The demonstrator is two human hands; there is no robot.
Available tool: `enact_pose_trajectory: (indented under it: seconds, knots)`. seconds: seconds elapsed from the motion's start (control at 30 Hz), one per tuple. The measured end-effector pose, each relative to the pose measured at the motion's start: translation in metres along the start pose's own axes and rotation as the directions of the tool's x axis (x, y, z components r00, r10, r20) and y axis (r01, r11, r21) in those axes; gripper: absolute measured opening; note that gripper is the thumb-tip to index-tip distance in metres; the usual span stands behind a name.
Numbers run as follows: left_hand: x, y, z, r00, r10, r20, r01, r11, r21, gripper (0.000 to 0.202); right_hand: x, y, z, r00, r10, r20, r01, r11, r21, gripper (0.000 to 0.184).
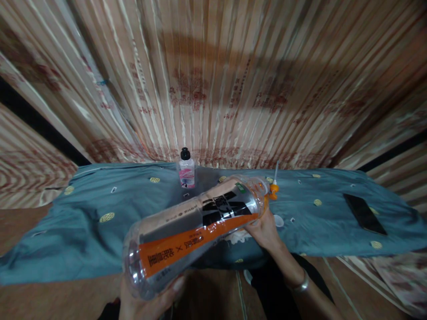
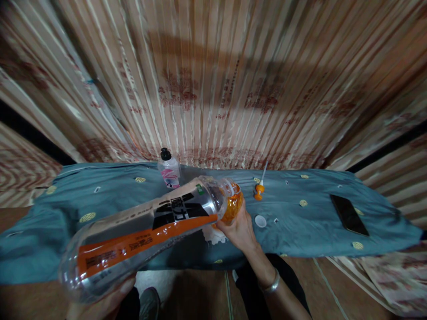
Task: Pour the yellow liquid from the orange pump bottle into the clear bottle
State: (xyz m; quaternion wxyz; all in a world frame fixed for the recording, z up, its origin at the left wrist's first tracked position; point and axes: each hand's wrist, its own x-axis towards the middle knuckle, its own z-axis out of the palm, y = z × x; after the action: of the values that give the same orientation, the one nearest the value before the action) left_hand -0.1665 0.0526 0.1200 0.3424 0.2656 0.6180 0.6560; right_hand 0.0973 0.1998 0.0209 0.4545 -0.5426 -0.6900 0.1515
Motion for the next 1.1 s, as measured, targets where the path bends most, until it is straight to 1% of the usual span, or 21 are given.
enact_pose_trajectory:
  seconds: [0.13,0.4,0.57,0.73,0.83,0.97,1.1]
  knots:
    - [-0.0003,-0.0017,0.0002,0.999,-0.028,-0.04,0.026,0.999,-0.048,0.058,-0.0002,0.0003,0.0003,1.0,0.01,0.003,-0.01,1.0,-0.002,0.08]
    - [-0.002,-0.0003,0.0043,0.994,-0.079,-0.077,0.07,0.992,-0.107,0.065,0.0007,-0.0004,-0.0001,1.0,-0.006,-0.005,0.005,1.0,-0.016,0.075]
    - [0.0012,-0.0035,-0.0005,0.999,-0.013,-0.042,0.012,0.999,-0.039,0.056,0.0006,0.0003,0.0006,1.0,0.013,-0.006,-0.013,1.0,-0.013,0.079]
    - [0.0031,-0.0036,-0.0018,0.999,0.022,-0.04,-0.021,1.0,0.014,0.052,0.0003,0.0,0.0004,1.0,0.015,0.001,-0.015,1.0,-0.006,0.075]
    - [0.003,-0.0044,-0.0026,0.999,0.011,-0.051,-0.011,1.0,0.004,0.053,0.0006,-0.0002,0.0001,1.0,0.006,-0.007,-0.006,1.0,-0.01,0.071]
    - [0.0016,-0.0056,-0.0027,0.999,-0.012,-0.039,0.011,1.0,-0.01,0.058,0.0008,-0.0003,0.0002,1.0,-0.004,-0.022,0.003,1.0,-0.027,0.072]
    - [-0.0006,-0.0037,0.0,0.999,-0.023,-0.043,0.021,0.999,-0.04,0.057,0.001,-0.0012,-0.0002,1.0,0.004,-0.013,-0.004,1.0,-0.028,0.073]
